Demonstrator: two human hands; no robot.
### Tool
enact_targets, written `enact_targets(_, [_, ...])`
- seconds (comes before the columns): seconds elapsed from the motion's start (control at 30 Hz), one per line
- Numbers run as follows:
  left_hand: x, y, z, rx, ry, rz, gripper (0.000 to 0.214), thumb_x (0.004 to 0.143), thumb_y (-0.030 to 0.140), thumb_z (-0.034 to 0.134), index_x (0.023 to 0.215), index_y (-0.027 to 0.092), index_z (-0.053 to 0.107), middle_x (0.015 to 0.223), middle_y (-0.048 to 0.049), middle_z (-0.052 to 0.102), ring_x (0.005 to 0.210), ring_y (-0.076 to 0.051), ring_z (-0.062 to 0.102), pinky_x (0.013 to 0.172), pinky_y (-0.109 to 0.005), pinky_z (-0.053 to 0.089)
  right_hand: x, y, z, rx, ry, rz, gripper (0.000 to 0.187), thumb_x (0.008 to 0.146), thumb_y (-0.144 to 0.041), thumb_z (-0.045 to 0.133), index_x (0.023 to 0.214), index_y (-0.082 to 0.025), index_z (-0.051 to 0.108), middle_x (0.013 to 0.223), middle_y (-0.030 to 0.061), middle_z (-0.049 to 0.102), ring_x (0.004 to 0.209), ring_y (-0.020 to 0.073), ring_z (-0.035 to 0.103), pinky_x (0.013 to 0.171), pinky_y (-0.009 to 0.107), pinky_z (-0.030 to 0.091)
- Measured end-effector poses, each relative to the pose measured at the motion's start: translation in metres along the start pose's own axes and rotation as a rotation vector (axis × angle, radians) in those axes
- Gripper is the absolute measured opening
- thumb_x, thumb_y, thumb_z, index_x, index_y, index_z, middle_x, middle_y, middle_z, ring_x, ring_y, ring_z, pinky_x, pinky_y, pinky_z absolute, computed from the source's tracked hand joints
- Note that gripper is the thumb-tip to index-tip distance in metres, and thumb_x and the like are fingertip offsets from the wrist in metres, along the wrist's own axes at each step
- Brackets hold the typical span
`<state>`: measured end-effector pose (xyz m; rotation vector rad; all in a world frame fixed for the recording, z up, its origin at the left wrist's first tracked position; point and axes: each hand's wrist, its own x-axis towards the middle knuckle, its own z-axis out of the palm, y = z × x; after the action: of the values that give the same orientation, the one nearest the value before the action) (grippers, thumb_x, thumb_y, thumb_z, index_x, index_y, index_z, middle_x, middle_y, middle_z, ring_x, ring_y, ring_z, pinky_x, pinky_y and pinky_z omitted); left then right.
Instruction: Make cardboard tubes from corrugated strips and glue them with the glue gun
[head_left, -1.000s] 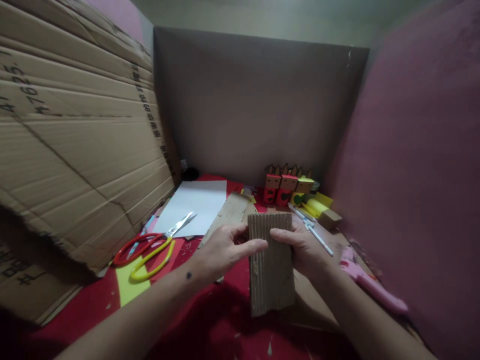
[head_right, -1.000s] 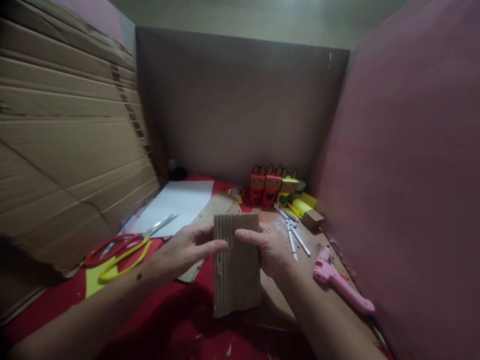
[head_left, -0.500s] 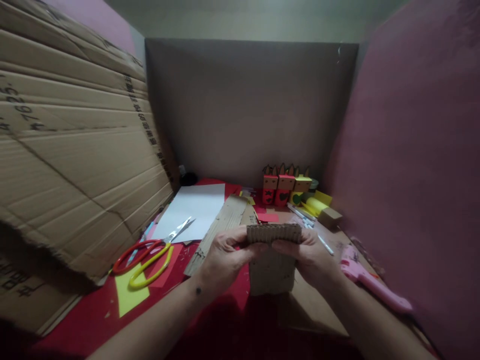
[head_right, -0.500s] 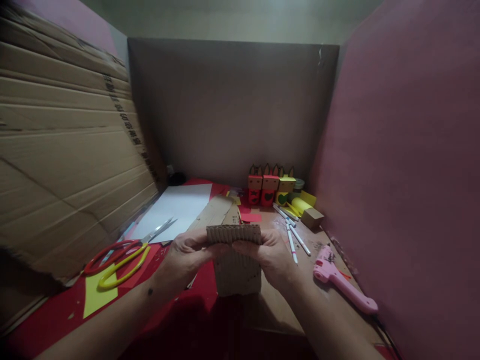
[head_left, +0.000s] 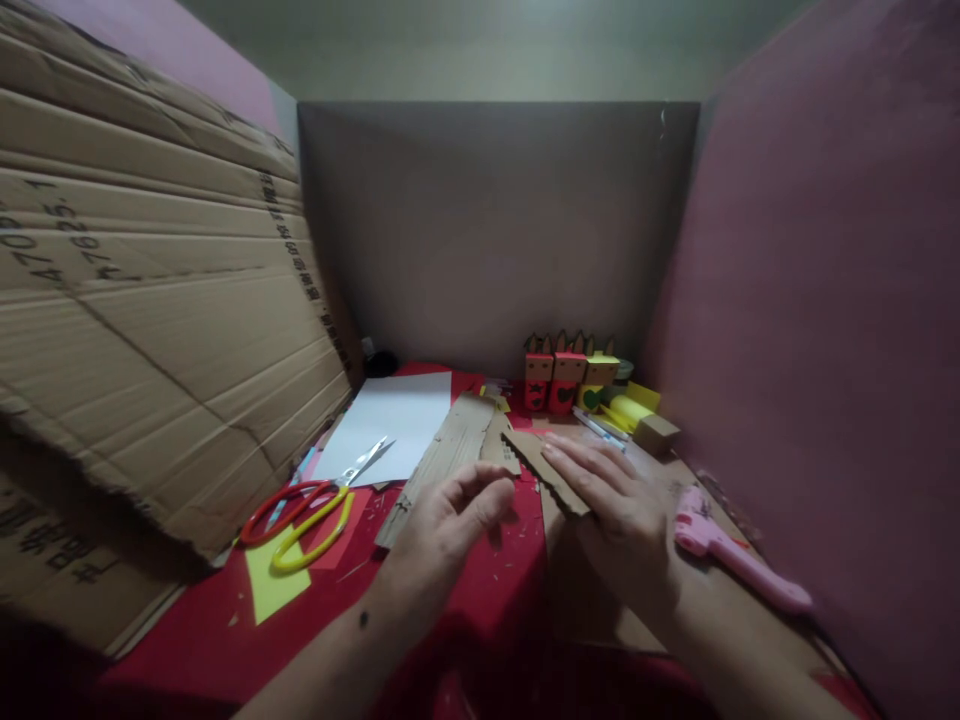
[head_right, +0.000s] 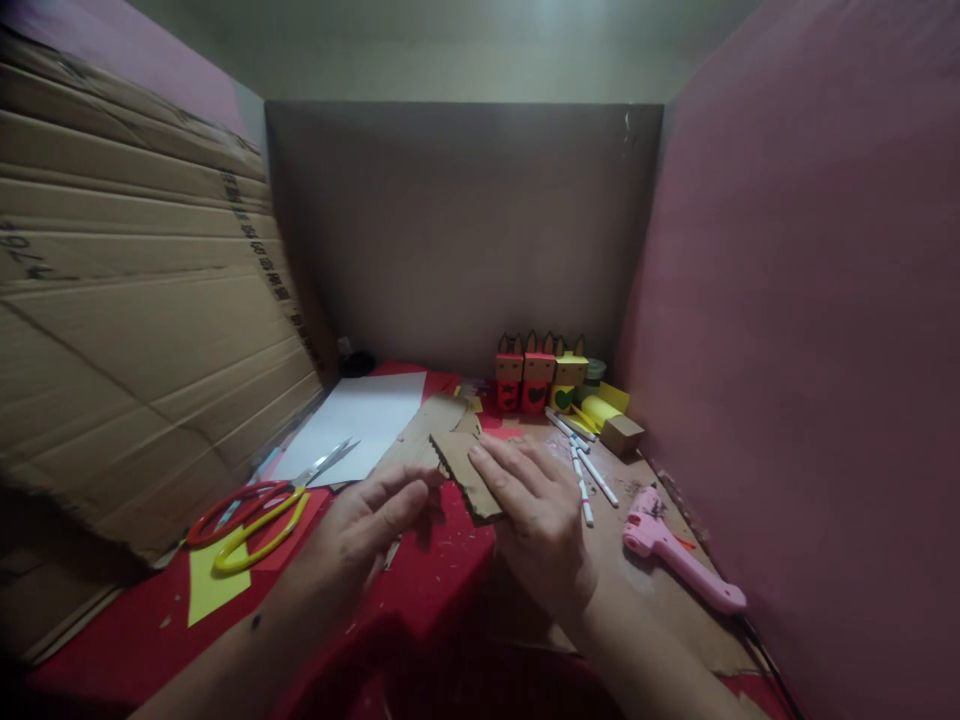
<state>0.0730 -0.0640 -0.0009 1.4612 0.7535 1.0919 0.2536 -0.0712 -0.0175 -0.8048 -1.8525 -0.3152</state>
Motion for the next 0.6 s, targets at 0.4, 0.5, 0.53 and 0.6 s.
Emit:
enact_targets(0.4, [0.016, -0.020, 0.028, -0.533, 0.212, 0.008, 0.012, 0.070, 0.019, 0.066, 0.077, 0.009, 0.069, 0.071, -0.0066, 0.068, 0.070, -0.015, 0.061, 0.074, -0.026, 0.046, -0.014, -0.015, 0.019, -0.450, -0.104, -0.276, 0.038, 0.078, -0.009, 0.056, 0.115, -0.004, 0.056, 0.121, 0.0193, 0.057, 0.113, 0.0322, 0.049, 0.091, 0.047, 0.043])
enact_targets(0.5, [0.015, -0.026, 0.017, -0.345, 0.219, -0.003, 0.017, 0.073, 0.024, 0.064, 0.079, 0.009, 0.069, 0.067, -0.0054, 0.067, 0.064, -0.014, 0.060, 0.067, -0.026, 0.047, -0.011, -0.023, 0.013, -0.376, -0.233, -0.166, 0.045, 0.077, -0.026, 0.059, 0.116, -0.004, 0.056, 0.124, 0.0201, 0.053, 0.112, 0.0336, 0.048, 0.090, 0.049, 0.042])
enact_targets(0.53, [0.013, -0.026, 0.013, -0.284, 0.197, -0.019, 0.019, 0.074, 0.027, 0.062, 0.082, 0.010, 0.069, 0.065, -0.0048, 0.066, 0.060, -0.014, 0.059, 0.062, -0.026, 0.047, -0.007, -0.026, 0.008, -0.335, -0.256, -0.113, 0.043, 0.077, -0.030, 0.058, 0.113, -0.007, 0.059, 0.123, 0.0180, 0.054, 0.110, 0.0322, 0.048, 0.090, 0.048, 0.042])
enact_targets(0.6, [0.007, -0.023, 0.008, -0.194, 0.121, -0.053, 0.022, 0.077, 0.029, 0.060, 0.087, 0.011, 0.068, 0.065, -0.0036, 0.065, 0.056, -0.013, 0.057, 0.057, -0.025, 0.046, 0.004, -0.030, -0.001, -0.283, -0.252, -0.031, 0.032, 0.079, -0.027, 0.056, 0.106, -0.011, 0.063, 0.120, 0.0143, 0.056, 0.108, 0.0282, 0.049, 0.091, 0.043, 0.042])
